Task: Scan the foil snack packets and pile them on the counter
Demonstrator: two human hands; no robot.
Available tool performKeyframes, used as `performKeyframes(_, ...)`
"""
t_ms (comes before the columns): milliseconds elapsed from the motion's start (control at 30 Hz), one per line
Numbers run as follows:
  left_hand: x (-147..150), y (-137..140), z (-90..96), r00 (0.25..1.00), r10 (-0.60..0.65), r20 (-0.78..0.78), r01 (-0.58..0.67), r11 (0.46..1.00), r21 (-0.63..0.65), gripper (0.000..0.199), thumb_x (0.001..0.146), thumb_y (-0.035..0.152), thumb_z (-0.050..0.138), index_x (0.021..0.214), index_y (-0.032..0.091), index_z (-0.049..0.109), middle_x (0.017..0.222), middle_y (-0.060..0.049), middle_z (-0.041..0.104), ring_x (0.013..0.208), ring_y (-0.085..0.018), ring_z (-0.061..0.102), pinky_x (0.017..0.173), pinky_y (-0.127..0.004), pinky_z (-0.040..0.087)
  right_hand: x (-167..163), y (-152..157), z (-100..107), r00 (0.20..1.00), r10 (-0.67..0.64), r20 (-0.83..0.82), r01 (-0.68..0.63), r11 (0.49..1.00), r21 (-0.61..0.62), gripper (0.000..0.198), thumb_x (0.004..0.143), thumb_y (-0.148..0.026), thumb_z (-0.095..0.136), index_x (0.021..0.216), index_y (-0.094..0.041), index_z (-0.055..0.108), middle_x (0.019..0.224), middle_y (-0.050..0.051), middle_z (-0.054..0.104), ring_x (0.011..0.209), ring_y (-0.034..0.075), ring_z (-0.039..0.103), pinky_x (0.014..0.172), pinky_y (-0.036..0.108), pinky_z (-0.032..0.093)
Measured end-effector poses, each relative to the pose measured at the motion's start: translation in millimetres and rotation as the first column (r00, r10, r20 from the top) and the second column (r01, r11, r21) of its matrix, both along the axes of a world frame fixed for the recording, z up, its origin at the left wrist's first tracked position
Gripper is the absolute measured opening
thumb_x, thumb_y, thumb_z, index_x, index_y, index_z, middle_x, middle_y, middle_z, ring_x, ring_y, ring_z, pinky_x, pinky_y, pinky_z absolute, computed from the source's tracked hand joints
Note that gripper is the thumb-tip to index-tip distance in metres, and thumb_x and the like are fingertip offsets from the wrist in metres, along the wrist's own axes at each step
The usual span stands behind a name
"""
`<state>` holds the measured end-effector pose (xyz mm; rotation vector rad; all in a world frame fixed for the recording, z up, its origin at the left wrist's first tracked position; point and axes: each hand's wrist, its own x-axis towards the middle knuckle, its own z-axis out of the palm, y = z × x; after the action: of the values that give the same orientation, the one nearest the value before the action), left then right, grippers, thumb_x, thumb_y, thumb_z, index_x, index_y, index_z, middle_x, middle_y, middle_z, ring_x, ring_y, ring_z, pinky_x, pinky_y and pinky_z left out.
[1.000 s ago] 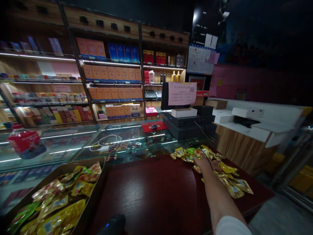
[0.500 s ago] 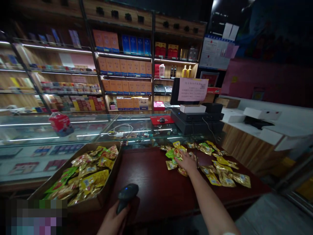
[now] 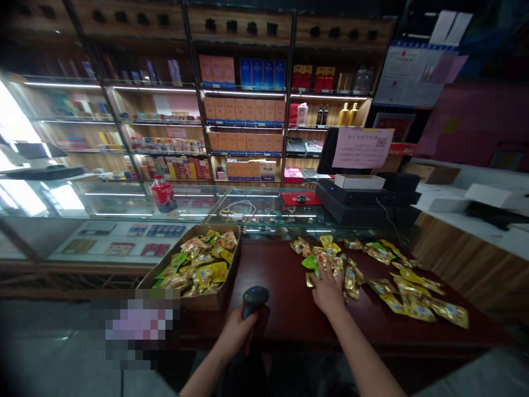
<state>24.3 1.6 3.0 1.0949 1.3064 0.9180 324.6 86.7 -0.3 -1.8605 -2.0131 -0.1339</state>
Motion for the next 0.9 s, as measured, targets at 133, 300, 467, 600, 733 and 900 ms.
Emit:
performKeyframes(133, 1.4, -2.3, 4.9, 0.998, 0.031, -0.06, -0.029, 0.999, 0.033, 0.031, 0.082, 0.044, 0.064, 0.097, 0.017, 0.059, 0.044, 0.008, 0.051, 0.029, -0.011, 0.043, 0.032, -0.019, 0.027, -18.8, -4.4, 1.2, 0.989, 0.047, -0.142, -0.035, 0.995, 0.089, 0.03, 0.09, -0.022, 0.052, 0.101, -0.026, 0.079, 0.153, 0.009, 0.053, 0.15, 0.035, 0.03, 0.121, 0.066, 0.012)
performKeyframes(300, 2.2, -4.6, 6.0, 0.998, 0.045, -0.044, -0.043, 0.998, 0.052, 0.035, 0.081, 0.051, 0.066, 0.091, 0.018, 0.056, 0.042, 0.009, 0.05, 0.028, -0.011, 0.045, 0.032, -0.018, 0.027, -71.0, -14.5, -2.3, 0.928, 0.173, -0.33, -0.127, 0.979, 0.157, 0.049, 0.104, -0.034, 0.028, 0.129, -0.022, 0.069, 0.132, 0.011, 0.069, 0.123, 0.022, 0.062, 0.108, 0.041, 0.048)
performKeyframes(467, 2.7, -8.8, 5.7, 0.996, 0.094, -0.003, -0.093, 0.99, 0.11, 0.037, 0.079, 0.054, 0.065, 0.089, 0.019, 0.055, 0.043, 0.008, 0.051, 0.029, -0.011, 0.045, 0.033, -0.019, 0.029, -110.7, -51.2, -17.8, 0.861, 0.338, -0.381, -0.304, 0.941, 0.148, 0.032, 0.097, -0.036, 0.053, 0.123, -0.035, 0.073, 0.134, 0.003, 0.069, 0.126, 0.022, 0.061, 0.109, 0.042, 0.047)
performKeyframes(600, -0.7, -19.9, 8.0, 0.982, 0.177, 0.068, -0.182, 0.981, 0.07, 0.039, 0.077, 0.057, 0.064, 0.085, 0.021, 0.051, 0.04, 0.01, 0.049, 0.027, -0.011, 0.044, 0.032, -0.02, 0.031, -112.9, -58.5, -19.4, 0.84, 0.342, -0.422, -0.327, 0.939, 0.109, 0.029, 0.09, -0.038, 0.063, 0.117, -0.039, 0.075, 0.147, -0.001, 0.06, 0.142, 0.028, 0.047, 0.118, 0.052, 0.034)
performKeyframes(733, -12.7, -40.5, 12.8, 0.956, 0.267, 0.125, -0.275, 0.96, 0.053, 0.043, 0.074, 0.06, 0.068, 0.082, 0.021, 0.05, 0.043, 0.01, 0.049, 0.029, -0.01, 0.044, 0.034, -0.019, 0.034, -117.3, -48.8, -23.8, 0.847, 0.182, -0.5, -0.167, 0.983, 0.074, 0.051, 0.092, -0.04, 0.057, 0.137, -0.016, 0.061, 0.157, 0.019, 0.045, 0.148, 0.035, 0.036, 0.119, 0.057, 0.03)
performKeyframes(900, -27.4, -71.0, 14.1, 0.979, 0.185, 0.08, -0.19, 0.98, 0.062, 0.046, 0.074, 0.062, 0.07, 0.085, 0.02, 0.052, 0.04, 0.009, 0.049, 0.027, -0.01, 0.042, 0.032, -0.019, 0.03, -125.1, -44.9, -30.4, 0.799, 0.134, -0.586, -0.136, 0.99, 0.041, 0.049, 0.082, -0.037, 0.07, 0.127, -0.021, 0.066, 0.151, 0.017, 0.054, 0.149, 0.04, 0.034, 0.122, 0.064, 0.012)
